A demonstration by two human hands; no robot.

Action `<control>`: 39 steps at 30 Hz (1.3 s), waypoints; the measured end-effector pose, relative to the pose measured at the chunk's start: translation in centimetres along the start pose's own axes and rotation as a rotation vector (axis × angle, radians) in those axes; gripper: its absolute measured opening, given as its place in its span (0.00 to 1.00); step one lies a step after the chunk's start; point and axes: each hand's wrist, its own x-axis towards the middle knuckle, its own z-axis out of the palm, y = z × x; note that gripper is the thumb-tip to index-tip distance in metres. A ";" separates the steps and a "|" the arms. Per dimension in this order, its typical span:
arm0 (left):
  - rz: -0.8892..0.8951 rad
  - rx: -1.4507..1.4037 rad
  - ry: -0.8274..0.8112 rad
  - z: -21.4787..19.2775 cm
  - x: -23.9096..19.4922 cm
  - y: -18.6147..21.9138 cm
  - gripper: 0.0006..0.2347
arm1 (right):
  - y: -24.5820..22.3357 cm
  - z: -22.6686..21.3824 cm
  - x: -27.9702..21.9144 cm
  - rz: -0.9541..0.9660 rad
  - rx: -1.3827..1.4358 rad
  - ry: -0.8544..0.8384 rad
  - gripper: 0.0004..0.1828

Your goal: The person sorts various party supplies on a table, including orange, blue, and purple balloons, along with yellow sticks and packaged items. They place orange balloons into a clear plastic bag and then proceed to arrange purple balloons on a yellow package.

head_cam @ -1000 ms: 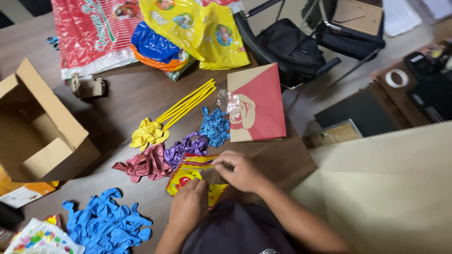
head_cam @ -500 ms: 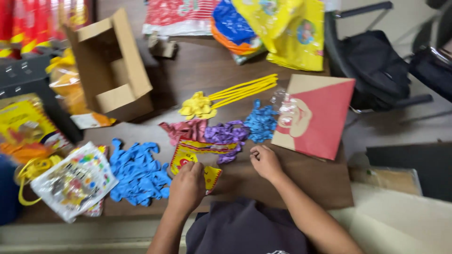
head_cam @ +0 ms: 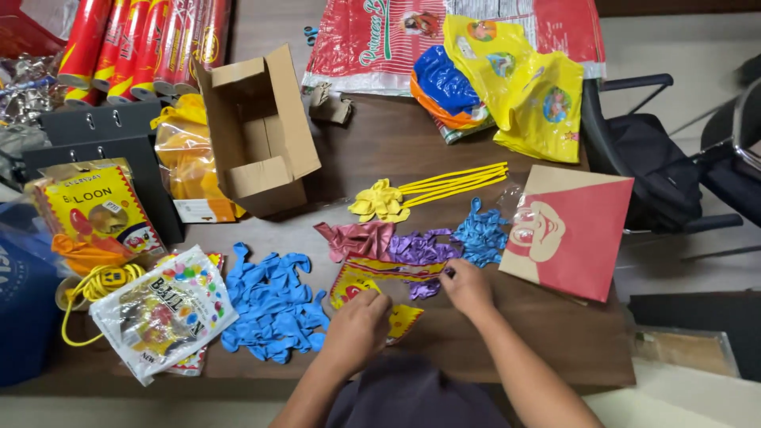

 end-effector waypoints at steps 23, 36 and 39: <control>0.225 -0.029 -0.066 -0.4 1.4 -0.3 0.06 | -12.4 -10.4 -7.1 0.137 0.749 0.309 0.10; 0.284 0.034 0.062 3.1 1.7 2.3 0.06 | -12.3 -10.9 -4.6 -0.101 0.335 -0.119 0.10; 0.310 0.006 0.148 3.5 1.8 3.6 0.08 | -11.1 -11.8 -4.0 -0.112 0.092 -0.228 0.09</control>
